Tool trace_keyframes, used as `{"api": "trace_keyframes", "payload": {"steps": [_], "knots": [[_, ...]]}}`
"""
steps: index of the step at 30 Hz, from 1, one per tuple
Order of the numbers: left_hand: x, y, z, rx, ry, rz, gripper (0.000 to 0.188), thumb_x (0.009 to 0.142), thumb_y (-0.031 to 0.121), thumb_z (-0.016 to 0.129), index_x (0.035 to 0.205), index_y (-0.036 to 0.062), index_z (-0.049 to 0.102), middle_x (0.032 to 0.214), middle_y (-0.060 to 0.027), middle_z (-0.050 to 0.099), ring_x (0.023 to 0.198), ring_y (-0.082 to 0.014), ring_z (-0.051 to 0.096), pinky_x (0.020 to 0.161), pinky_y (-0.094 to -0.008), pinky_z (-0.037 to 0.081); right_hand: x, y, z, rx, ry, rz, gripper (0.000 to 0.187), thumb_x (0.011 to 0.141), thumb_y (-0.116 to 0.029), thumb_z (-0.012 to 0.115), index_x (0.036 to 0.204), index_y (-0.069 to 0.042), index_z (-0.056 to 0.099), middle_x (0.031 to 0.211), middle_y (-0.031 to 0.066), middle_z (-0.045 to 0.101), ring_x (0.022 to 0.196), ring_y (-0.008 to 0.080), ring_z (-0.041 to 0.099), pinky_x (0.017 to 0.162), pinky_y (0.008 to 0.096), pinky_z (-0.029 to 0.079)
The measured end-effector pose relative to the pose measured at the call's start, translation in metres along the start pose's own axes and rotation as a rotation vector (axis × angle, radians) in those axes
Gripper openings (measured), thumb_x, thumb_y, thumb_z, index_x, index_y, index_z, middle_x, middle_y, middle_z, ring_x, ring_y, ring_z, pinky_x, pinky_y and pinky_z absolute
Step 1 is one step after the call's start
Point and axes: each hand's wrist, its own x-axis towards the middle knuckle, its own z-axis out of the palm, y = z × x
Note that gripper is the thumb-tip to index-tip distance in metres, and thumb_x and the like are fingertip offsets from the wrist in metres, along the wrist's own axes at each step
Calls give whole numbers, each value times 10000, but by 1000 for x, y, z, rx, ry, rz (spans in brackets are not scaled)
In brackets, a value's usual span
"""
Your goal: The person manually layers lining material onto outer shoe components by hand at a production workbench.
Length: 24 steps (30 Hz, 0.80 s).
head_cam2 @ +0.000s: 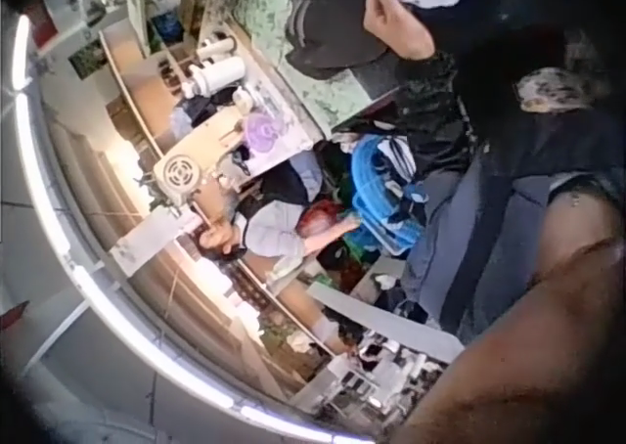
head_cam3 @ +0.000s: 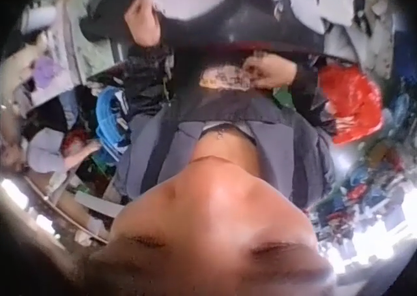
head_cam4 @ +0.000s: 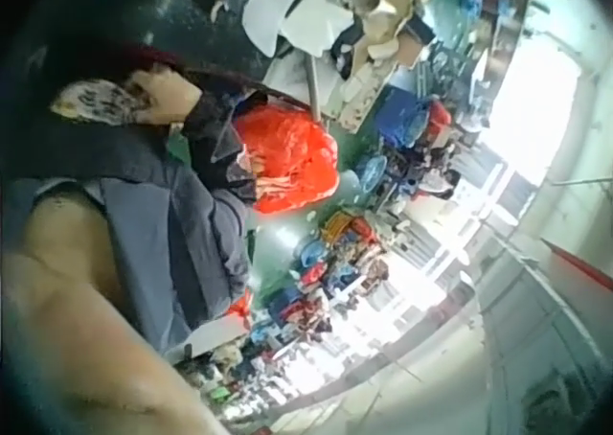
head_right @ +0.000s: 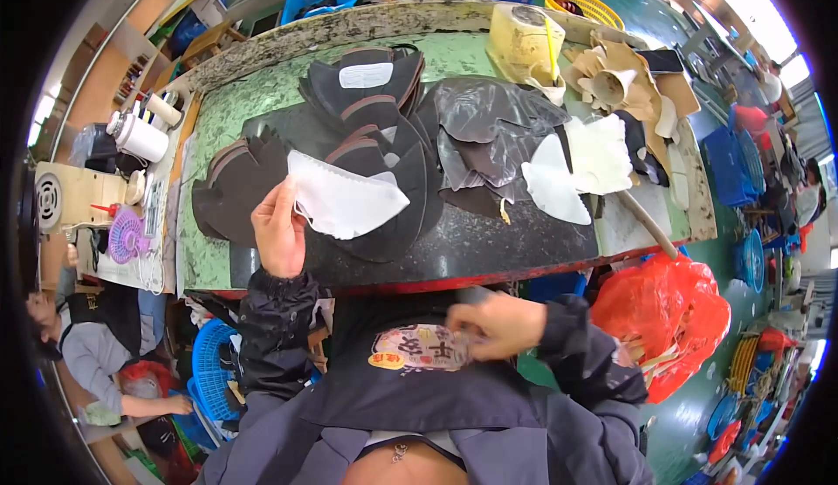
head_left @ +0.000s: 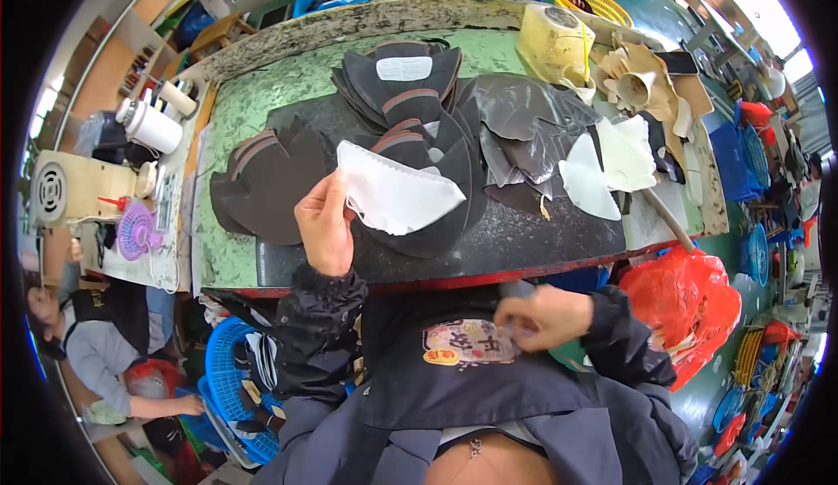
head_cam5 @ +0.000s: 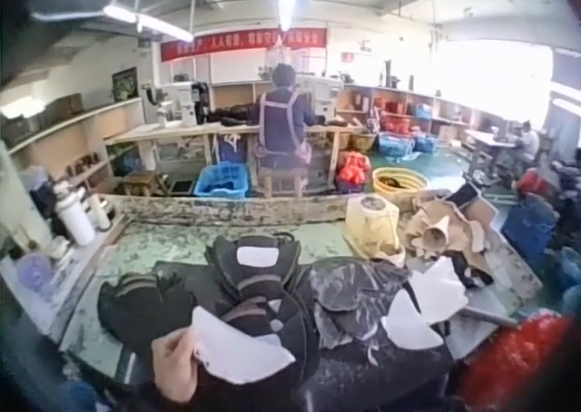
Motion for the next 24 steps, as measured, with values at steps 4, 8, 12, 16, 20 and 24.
{"api": "trace_keyframes", "payload": {"steps": [4, 8, 12, 16, 20, 24], "knots": [[-24, -3, 36, 289, -45, 85, 222, 935, 149, 560, 1002, -34, 664, 715, 43, 575, 596, -12, 427, 522, -178, 314, 14, -31, -26, 127, 560, 62, 298, 728, -146, 767, 940, -34, 590, 732, 47, 595, 621, 130, 604, 574, 248, 478], [-43, -18, 63, -66, -60, -106, 227, 923, 154, 584, 1019, -35, 663, 822, 13, 617, 660, -22, 506, 564, -181, 401, 81, -55, -36, -428, 1075, -217, 380, 652, -212, 792, 943, -63, 599, 926, 82, 537, 745, 261, 554, 631, 335, 472], [-32, -23, 55, -107, -11, -120, 201, 924, 152, 578, 976, -23, 662, 806, -9, 631, 640, -39, 527, 554, -201, 415, 86, -43, -33, -127, 867, -503, 143, 679, 10, 666, 805, -42, 622, 783, 69, 582, 714, 271, 563, 616, 363, 465], [-5, -10, 14, 79, 151, 106, 203, 935, 155, 559, 928, -21, 660, 758, 0, 625, 611, -49, 534, 530, -194, 412, 25, -22, -15, -106, -183, -251, 228, 758, -56, 605, 981, -20, 633, 919, 156, 631, 821, 299, 625, 694, 391, 507], [-43, 16, 48, 1049, -104, 793, 105, 834, 27, 605, 907, -44, 629, 779, -104, 645, 650, -208, 609, 585, -302, 478, 29, -18, -32, 380, 481, -126, 588, 805, -192, 709, 1288, 35, 461, 1180, 162, 601, 1014, 263, 617, 875, 364, 473], [-77, 6, 71, 983, -616, 921, 237, 703, 91, 740, 894, -8, 641, 994, -163, 644, 916, -312, 638, 774, -367, 523, 69, -16, -16, 1065, 962, -92, 230, 941, -126, 535, 1088, 38, 601, 973, 63, 641, 862, 119, 608, 733, 244, 503]]}}
